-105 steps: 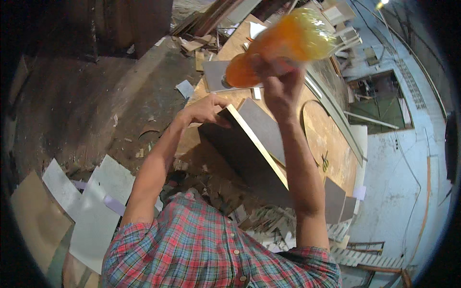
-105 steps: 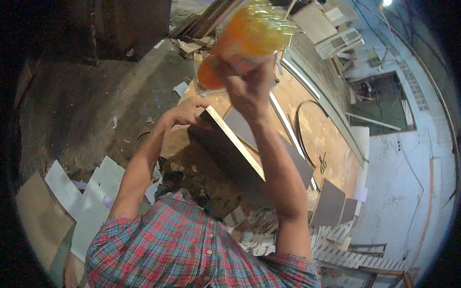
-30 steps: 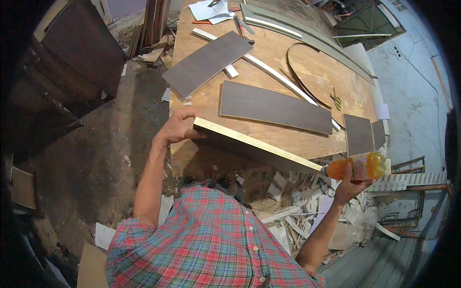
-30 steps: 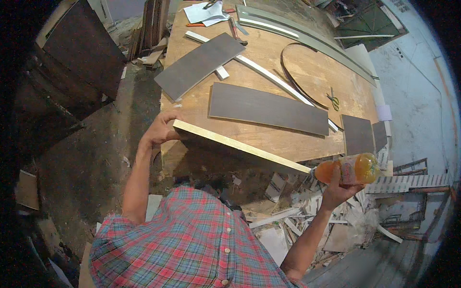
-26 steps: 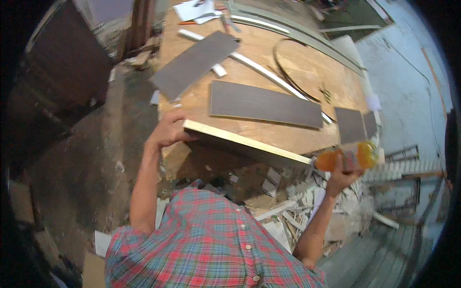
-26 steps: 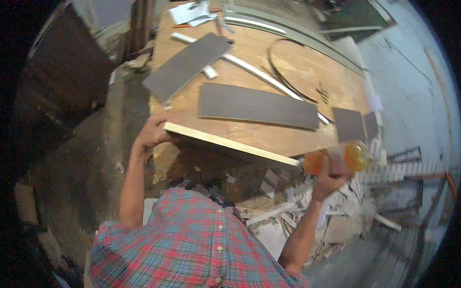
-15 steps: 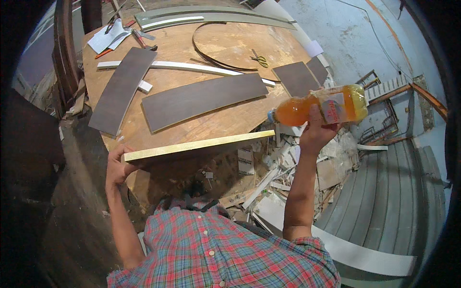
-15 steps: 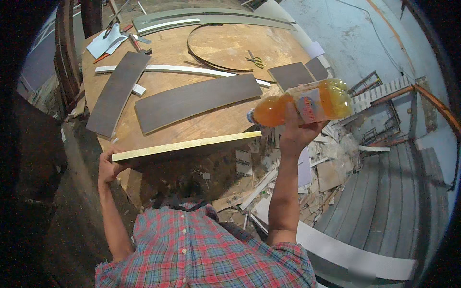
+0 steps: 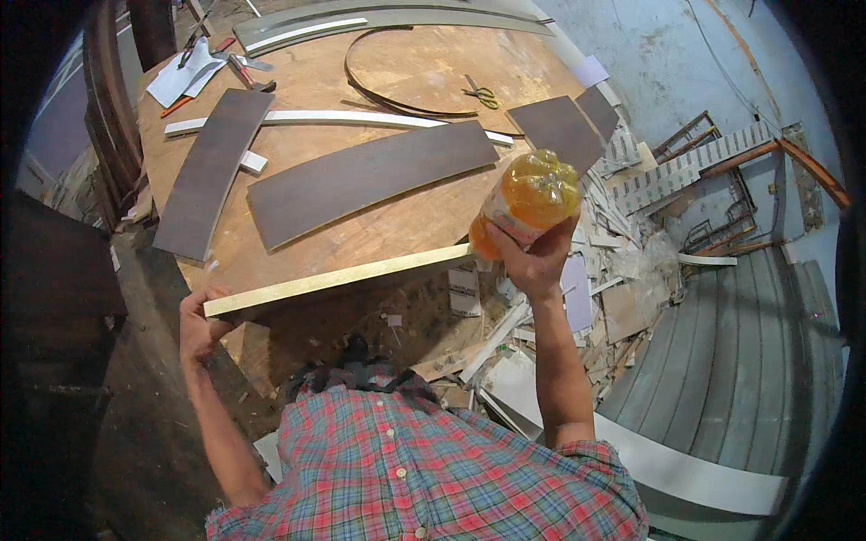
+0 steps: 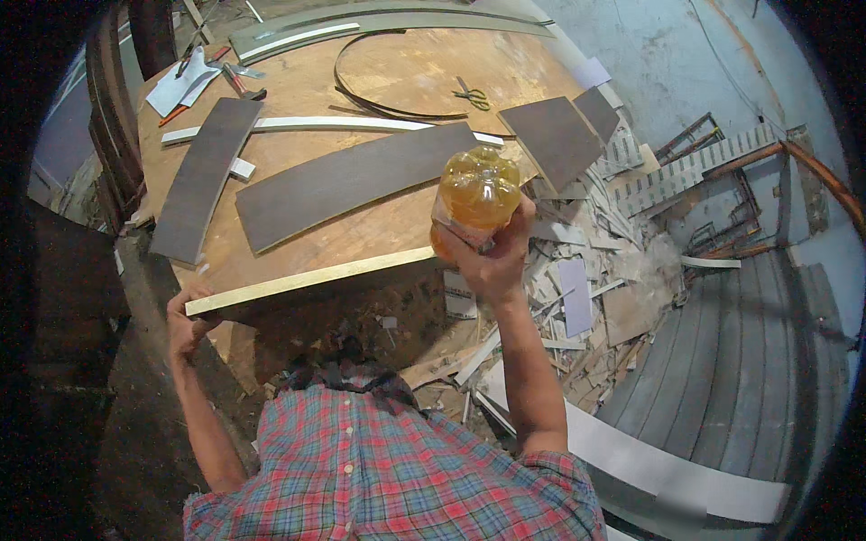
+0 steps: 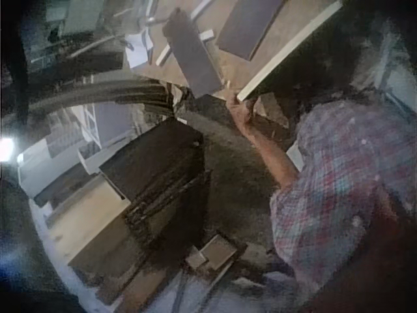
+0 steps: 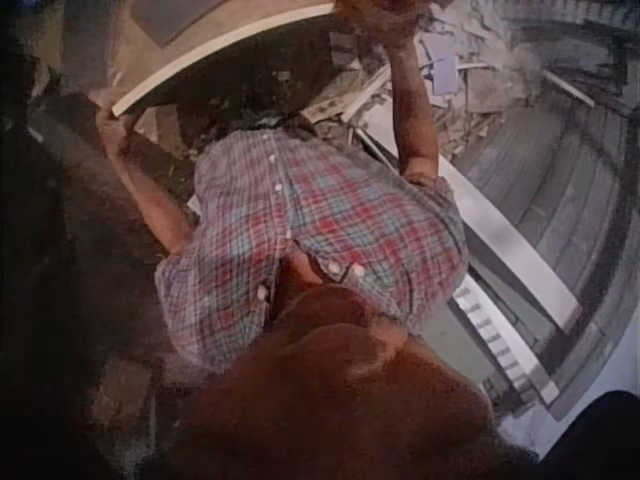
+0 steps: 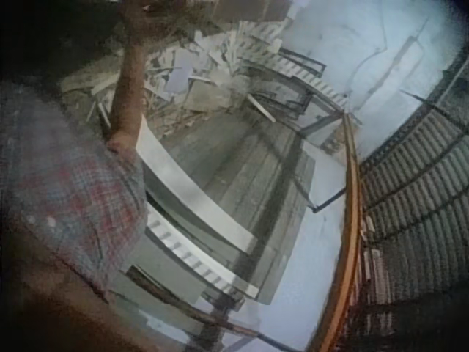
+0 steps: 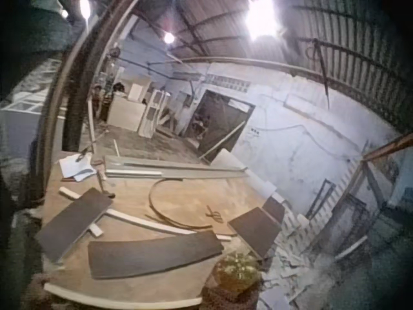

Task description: The person applies adhesive from a bottle onto the edges of wooden panels and then uses a black strip to line the edges.

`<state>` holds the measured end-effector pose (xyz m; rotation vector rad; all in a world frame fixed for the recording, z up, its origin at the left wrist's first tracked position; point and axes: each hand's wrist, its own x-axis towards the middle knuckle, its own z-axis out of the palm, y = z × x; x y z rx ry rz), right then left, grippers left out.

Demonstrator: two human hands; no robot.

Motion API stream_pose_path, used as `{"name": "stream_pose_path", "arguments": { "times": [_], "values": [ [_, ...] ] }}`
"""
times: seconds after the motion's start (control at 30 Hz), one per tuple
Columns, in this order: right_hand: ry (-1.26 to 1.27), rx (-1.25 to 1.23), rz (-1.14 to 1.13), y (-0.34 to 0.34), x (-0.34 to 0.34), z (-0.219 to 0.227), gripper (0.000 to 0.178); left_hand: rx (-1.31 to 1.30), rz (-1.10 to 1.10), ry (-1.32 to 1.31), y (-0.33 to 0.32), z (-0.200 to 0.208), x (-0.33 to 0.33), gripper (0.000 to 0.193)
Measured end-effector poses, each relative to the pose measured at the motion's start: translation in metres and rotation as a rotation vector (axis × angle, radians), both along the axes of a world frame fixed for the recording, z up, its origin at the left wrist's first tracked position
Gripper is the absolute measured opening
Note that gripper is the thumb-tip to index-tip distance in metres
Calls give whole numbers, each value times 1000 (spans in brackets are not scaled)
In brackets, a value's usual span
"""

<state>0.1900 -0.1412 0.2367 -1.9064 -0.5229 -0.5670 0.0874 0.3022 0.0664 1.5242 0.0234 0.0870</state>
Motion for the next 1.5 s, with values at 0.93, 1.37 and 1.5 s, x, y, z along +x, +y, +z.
{"name": "stream_pose_path", "arguments": {
  "times": [0.93,1.37,1.5],
  "values": [
    [554,1487,-924,-342,-175,-373,36,462,145,67,-5,21,-15,48],
    [619,1267,-1047,-108,-228,-349,53,108,458,289,166,-72,19,77],
    [618,1242,-1135,-78,-265,-371,60,231,484,518,207,-120,104,75]
  ]
}}
